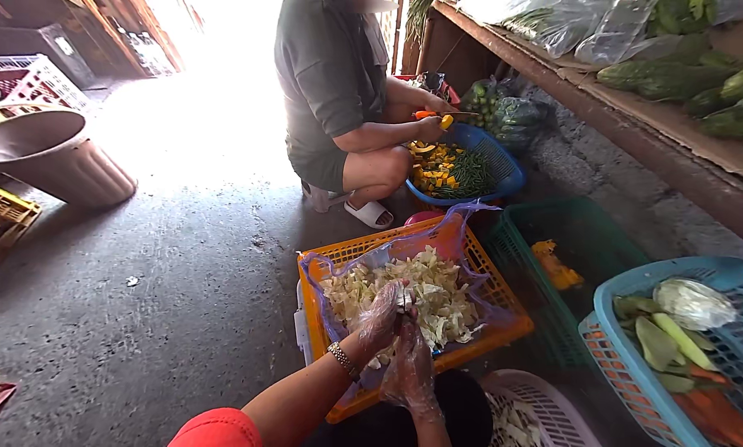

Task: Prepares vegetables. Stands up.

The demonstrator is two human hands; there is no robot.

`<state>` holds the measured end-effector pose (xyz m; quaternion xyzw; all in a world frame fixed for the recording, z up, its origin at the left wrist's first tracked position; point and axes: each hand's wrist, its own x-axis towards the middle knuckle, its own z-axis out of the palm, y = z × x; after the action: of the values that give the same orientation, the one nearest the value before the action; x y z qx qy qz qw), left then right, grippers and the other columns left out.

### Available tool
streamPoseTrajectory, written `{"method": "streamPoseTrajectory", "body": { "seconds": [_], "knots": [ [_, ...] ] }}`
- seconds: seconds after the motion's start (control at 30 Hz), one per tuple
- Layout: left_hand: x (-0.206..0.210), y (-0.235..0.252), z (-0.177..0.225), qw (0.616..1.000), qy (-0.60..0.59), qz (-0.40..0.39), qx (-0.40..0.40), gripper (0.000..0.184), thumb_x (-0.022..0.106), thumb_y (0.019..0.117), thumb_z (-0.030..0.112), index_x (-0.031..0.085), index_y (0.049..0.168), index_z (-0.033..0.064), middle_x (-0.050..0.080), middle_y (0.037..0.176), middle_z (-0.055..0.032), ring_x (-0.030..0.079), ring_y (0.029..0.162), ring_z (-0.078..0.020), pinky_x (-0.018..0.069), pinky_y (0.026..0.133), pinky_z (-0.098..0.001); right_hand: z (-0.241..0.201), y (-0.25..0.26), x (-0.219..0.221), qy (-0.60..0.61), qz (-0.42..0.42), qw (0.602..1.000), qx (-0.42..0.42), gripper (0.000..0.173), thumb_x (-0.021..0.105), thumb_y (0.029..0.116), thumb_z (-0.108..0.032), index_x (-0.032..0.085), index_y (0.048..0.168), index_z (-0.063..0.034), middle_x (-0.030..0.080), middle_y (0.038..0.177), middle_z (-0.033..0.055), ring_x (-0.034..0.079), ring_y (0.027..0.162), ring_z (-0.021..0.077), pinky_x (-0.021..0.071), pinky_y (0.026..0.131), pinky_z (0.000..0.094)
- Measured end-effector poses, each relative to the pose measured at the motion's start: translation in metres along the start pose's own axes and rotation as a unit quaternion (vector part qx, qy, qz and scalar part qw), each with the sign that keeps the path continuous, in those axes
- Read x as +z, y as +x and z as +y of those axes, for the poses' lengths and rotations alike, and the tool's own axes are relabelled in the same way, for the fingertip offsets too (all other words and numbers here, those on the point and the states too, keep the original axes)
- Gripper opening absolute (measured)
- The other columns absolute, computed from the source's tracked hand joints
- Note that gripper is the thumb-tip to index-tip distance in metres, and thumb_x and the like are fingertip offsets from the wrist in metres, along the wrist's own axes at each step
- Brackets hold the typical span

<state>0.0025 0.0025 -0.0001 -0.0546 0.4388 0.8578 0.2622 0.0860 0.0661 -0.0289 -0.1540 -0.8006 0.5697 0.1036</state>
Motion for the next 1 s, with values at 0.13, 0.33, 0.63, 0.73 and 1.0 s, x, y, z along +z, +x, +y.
{"method": "streamPoseTrajectory", "body": {
  "seconds": [0.13,0.33,0.63,0.73,1.0],
  "knots": [
    [-0.001,0.002,0.0,1.0,0.0,0.004,0.003,0.031,0.023,0.1125,0.02,0.047,0.125,0.0054,0.06,0.079,0.001,0.061,0.063,-0.0068,0.0542,0.059,-0.0201,-0.005,0.001,-0.001,-0.034,-0.011,0.999,0.034,0.043,0.039,0.1092,-0.018,0.056,0.133,0.0132,0.067,0.12,0.0276,0.065,0.115,0.0311,0.0477,0.103,0.0446],
    [-0.007,0.006,0.001,0.999,-0.038,-0.02,-0.02,0.034,0.021,0.1124,0.021,0.049,0.123,0.0049,0.06,0.077,0.0003,0.061,0.061,-0.0088,0.0552,0.059,-0.0219,-0.005,0.003,0.0,-0.076,-0.018,0.996,0.035,0.042,0.039,0.1097,-0.02,0.06,0.128,0.0115,0.069,0.111,0.0267,0.068,0.107,0.0326,0.0499,0.098,0.0479],
    [0.003,-0.001,0.013,0.997,0.018,0.024,-0.065,0.038,0.021,0.1131,0.023,0.053,0.119,0.0036,0.06,0.078,-0.0009,0.061,0.068,-0.0105,0.0538,0.064,-0.0242,-0.006,0.0,0.001,-0.104,-0.012,0.994,0.037,0.04,0.039,0.109,-0.019,0.061,0.123,0.0115,0.069,0.103,0.0266,0.069,0.101,0.0363,0.0517,0.093,0.0518],
    [0.002,-0.005,0.007,0.994,0.093,-0.003,0.06,0.037,0.022,0.1118,0.019,0.048,0.128,-0.001,0.058,0.082,0.0005,0.059,0.071,-0.0079,0.053,0.07,-0.0239,-0.009,-0.005,0.004,-0.108,0.008,0.994,-0.014,0.038,0.041,0.1066,-0.015,0.063,0.12,0.0141,0.07,0.104,0.0295,0.069,0.101,0.0396,0.0518,0.093,0.0533],
    [-0.004,-0.008,0.013,0.998,0.036,-0.03,-0.038,0.037,0.019,0.1127,0.023,0.051,0.119,0.0055,0.058,0.076,0.0025,0.06,0.068,-0.0087,0.0535,0.067,-0.024,-0.003,-0.002,0.007,-0.102,0.019,0.994,-0.015,0.043,0.04,0.1084,-0.017,0.056,0.133,0.0137,0.068,0.115,0.0305,0.068,0.108,0.0405,0.05,0.097,0.0556]
  ]
}}
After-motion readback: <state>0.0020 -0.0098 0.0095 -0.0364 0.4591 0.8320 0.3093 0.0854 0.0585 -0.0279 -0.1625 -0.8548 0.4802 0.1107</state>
